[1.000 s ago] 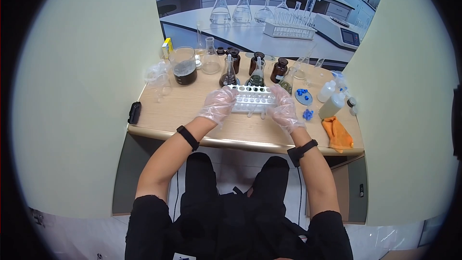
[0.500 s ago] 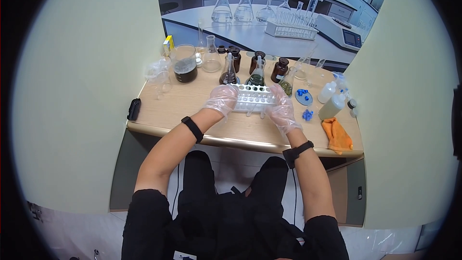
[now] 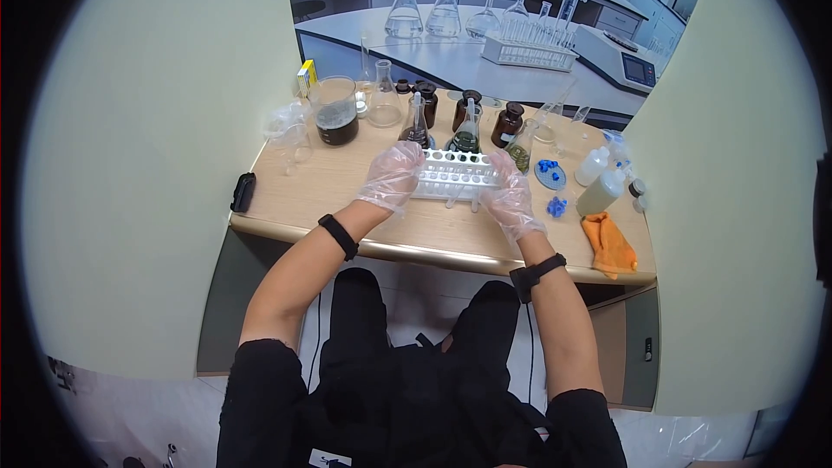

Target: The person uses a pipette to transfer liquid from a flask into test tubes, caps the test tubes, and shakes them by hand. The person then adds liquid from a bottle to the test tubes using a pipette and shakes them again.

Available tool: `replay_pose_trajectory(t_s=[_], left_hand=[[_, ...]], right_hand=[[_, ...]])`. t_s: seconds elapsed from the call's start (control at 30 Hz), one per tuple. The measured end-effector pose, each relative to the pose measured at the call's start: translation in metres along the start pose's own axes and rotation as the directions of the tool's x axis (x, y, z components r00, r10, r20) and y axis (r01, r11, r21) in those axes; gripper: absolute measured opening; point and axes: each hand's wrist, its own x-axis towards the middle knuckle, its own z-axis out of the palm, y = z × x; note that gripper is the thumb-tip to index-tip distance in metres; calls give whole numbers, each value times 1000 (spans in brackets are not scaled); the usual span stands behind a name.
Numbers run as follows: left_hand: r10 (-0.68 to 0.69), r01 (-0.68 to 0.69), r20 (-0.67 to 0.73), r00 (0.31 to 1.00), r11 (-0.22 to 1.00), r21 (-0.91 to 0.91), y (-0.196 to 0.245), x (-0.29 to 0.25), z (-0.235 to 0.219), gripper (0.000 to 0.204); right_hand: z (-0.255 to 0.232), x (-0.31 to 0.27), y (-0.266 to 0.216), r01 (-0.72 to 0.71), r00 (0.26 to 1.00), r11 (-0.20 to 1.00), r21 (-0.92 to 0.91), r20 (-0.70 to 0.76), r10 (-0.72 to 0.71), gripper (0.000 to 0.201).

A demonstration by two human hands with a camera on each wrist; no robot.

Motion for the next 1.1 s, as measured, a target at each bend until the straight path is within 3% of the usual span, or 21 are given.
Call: replay_pose_trajectory(t_s=[0.1, 0.17, 0.3, 0.37, 0.4, 0.47, 0.57, 0.7, 0.77, 0.87, 0.9, 0.97, 1.1], left_hand=[[-7, 6, 8, 1000, 996, 91, 1, -4, 3, 7], [12, -24, 73, 997, 985, 172, 2, -5, 4, 3], [48, -52, 42, 998, 991, 123, 6, -1, 3, 7], [25, -34, 80, 996, 992, 119, 5, -1, 4, 8], [26, -35, 79, 997, 992, 119, 6, -1, 4, 8], [-100, 94, 126, 987, 994, 48, 11, -2, -1, 17], [-153, 157, 84, 985, 987, -39, 26, 1, -16, 32], [-92, 89, 76, 993, 995, 44, 25, 10, -16, 46], [-37, 45, 179, 983, 998, -38, 22, 12, -15, 54], [57, -60, 173, 983, 998, 12, 9, 2, 1, 66], [58, -61, 172, 983, 998, 9, 5, -3, 6, 66], [30, -36, 213, 977, 999, 24, 1, -8, 8, 76], [5, -13, 225, 974, 999, 35, -6, -10, 12, 80]], right_hand=[[2, 0, 2, -9, 1000, 990, 144, -19, 12, 77], [1, -2, -14, 1, 998, 998, 60, -55, 2, 73], [0, -1, -12, -6, 997, 999, 43, -73, 9, 71], [-1, 0, -9, 90, 993, 976, -198, -59, -104, 69], [-2, -1, -8, 91, 993, 976, -199, -60, -105, 69], [-1, -2, -11, 55, 995, 986, -155, -69, -66, 68], [0, -2, -8, 47, 996, 992, -113, -71, -55, 72], [5, -1, 3, 0, 998, 999, 45, -62, 3, 73], [6, -2, 4, 37, 997, 999, 8, -67, -36, 74], [6, -4, -3, 24, 996, 998, -56, -80, -29, 74], [3, -4, -8, 24, 996, 998, -59, -80, -29, 74], [-3, -5, -28, 25, 999, 953, -301, -22, -33, 74], [-1, -7, -20, 32, 998, 958, -284, -35, -43, 74]])
